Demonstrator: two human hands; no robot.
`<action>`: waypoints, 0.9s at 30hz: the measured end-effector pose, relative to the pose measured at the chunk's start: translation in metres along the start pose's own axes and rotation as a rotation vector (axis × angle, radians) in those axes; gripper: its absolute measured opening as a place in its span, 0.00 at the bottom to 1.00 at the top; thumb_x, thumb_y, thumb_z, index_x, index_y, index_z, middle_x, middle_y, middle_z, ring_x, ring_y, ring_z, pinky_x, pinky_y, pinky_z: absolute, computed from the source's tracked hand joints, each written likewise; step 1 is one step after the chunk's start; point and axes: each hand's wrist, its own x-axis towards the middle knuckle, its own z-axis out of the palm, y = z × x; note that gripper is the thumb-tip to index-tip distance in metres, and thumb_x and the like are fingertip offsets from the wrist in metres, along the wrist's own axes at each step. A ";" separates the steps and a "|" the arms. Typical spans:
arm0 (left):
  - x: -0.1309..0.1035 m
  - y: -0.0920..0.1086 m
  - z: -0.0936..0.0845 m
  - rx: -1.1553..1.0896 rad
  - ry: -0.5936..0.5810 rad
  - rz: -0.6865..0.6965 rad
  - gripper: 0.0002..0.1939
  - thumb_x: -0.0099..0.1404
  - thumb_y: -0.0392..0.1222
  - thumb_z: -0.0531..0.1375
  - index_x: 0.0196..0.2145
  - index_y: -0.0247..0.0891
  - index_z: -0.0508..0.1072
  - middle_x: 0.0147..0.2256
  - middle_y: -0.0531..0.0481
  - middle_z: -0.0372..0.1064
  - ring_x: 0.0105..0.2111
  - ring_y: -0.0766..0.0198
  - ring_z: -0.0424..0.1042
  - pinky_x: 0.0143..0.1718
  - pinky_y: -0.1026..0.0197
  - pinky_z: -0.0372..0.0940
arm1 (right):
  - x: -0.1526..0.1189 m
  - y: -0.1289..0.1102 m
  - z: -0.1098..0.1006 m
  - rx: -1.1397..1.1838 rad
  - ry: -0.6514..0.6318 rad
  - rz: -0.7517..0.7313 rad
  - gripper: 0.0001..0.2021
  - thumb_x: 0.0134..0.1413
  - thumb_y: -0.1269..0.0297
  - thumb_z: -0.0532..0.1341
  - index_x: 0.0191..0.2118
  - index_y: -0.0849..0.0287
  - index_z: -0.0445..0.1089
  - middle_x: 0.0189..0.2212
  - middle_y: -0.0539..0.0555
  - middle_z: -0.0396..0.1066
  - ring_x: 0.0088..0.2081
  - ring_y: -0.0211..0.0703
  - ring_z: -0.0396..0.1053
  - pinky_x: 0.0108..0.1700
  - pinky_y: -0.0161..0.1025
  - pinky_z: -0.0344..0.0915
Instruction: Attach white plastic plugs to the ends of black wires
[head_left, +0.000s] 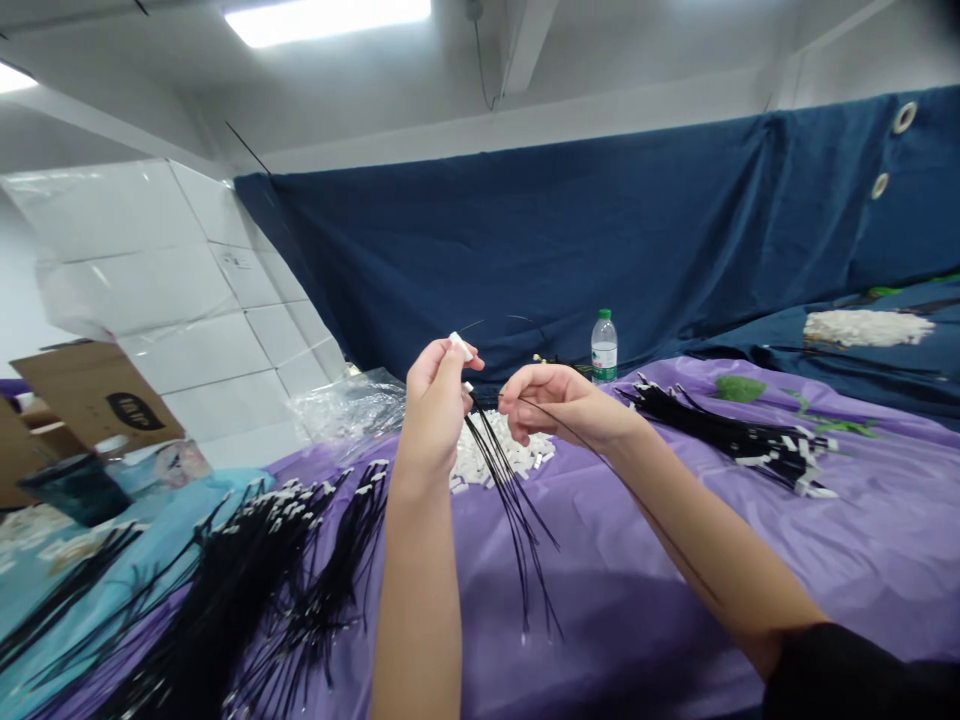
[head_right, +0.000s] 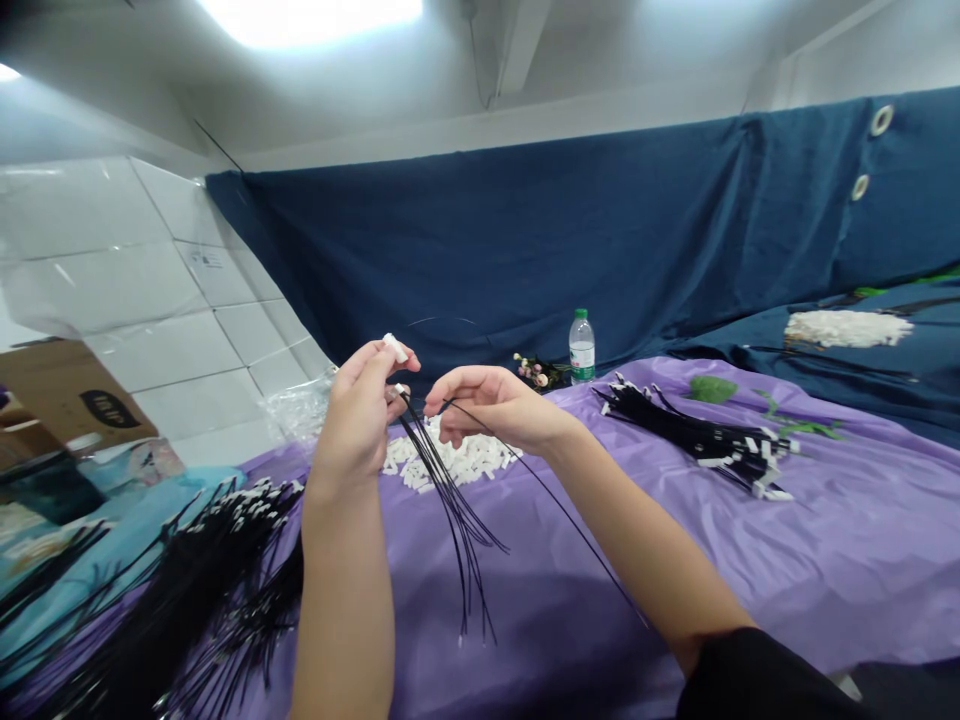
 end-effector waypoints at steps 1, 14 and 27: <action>0.000 0.000 0.000 0.001 0.005 -0.002 0.08 0.63 0.41 0.55 0.29 0.34 0.68 0.29 0.52 0.66 0.14 0.80 0.48 0.14 0.73 0.43 | 0.000 0.002 -0.001 0.018 0.012 -0.008 0.11 0.49 0.63 0.69 0.37 0.61 0.72 0.30 0.49 0.70 0.28 0.33 0.71 0.31 0.32 0.68; 0.000 -0.004 -0.001 0.019 -0.159 -0.049 0.08 0.61 0.42 0.59 0.32 0.34 0.73 0.30 0.47 0.74 0.14 0.80 0.48 0.14 0.72 0.39 | -0.001 -0.036 -0.032 -0.232 0.745 -0.449 0.20 0.62 0.41 0.48 0.45 0.48 0.68 0.23 0.45 0.52 0.21 0.33 0.52 0.27 0.32 0.60; -0.006 0.002 0.003 0.056 -0.240 -0.043 0.09 0.61 0.43 0.58 0.34 0.37 0.75 0.26 0.52 0.65 0.16 0.77 0.51 0.14 0.70 0.39 | -0.008 -0.026 0.009 -0.627 0.829 -0.544 0.06 0.48 0.64 0.67 0.25 0.60 0.74 0.14 0.44 0.54 0.18 0.29 0.48 0.20 0.33 0.44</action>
